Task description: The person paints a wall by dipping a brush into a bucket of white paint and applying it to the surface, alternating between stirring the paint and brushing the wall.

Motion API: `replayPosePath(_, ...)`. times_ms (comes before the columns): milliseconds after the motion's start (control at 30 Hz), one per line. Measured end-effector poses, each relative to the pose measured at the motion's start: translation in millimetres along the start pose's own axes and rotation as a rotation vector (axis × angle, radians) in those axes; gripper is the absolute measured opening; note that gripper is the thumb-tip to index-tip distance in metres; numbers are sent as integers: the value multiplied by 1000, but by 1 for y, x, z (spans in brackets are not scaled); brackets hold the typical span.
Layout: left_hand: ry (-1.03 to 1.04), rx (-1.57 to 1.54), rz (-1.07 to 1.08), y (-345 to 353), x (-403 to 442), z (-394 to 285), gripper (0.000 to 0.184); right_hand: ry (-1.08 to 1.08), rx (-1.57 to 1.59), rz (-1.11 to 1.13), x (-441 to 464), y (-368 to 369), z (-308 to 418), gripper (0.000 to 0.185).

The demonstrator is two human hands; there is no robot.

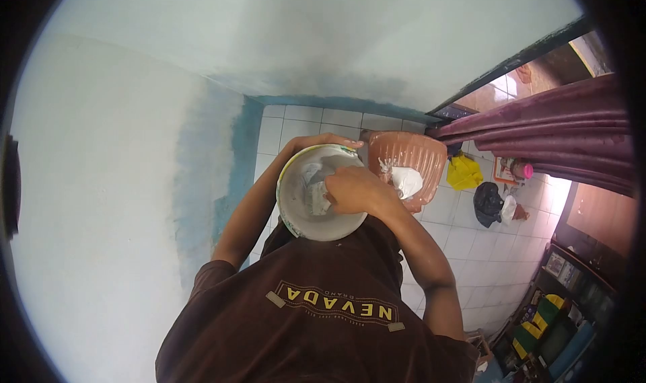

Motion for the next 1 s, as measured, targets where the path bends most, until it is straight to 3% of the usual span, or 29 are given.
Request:
replayPosePath(33, -83, 2, -38, 0, -4, 3, 49, -5, -8, -2, 0, -3, 0, 34)
replayPosePath(100, -73, -14, -40, 6, -11, -3, 49, 104, 0, -118, -1, -15, -8, 34)
replayPosePath(167, -70, -30, -37, -1, 4, 6, 49, 73, -18, -134, 3, 0, -9, 35)
replayPosePath(233, 249, 54, 150, -3, 26, -1, 45, 44, -40, -150, 5, 4, -2, 36)
replayPosePath(267, 253, 53, 149, -5, 29, -1, 45, 73, -58, -87, 3, 7, 0, 32)
replayPosePath(333, 23, 10, 9, 3, 3, -6, 47, 103, -76, -26, 1, 4, -1, 29)
replayPosePath(433, 99, 6, 46, 1, 7, -9, 49, 10, -78, 92, -5, 2, 0, 31)
replayPosePath(533, 54, 69, 48, -1, 7, -11, 49, 44, -64, -32, -2, -8, -4, 31)
replayPosePath(600, 5, 143, 58, 0, 6, -14, 50, 73, -37, -283, 5, -10, -7, 37)
replayPosePath(667, -19, 190, 71, 3, 6, -14, 50, 64, -46, -228, 5, 5, -9, 36)
replayPosePath(733, 121, 143, 11, -2, 2, -24, 51, 31, -48, -114, 4, 6, -12, 34)
replayPosePath(867, 137, 98, -37, -4, -5, -25, 51, 45, 52, -139, -11, -14, -21, 32)
replayPosePath(967, 156, 64, -72, -6, -6, -32, 51, 129, 95, -302, -22, -24, -26, 31)
replayPosePath(1000, 52, 84, -40, -4, -4, -26, 48, 115, 54, -280, -22, -23, -21, 30)
Point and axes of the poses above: each hand's wrist, its own x-axis towards the middle knuckle, its own y-axis out of the palm, z = x × y, the point moved 9 cm from there along x, towards the middle knuckle, and after that the axes turned 12 degrees about -z, right-handed, at the moved point
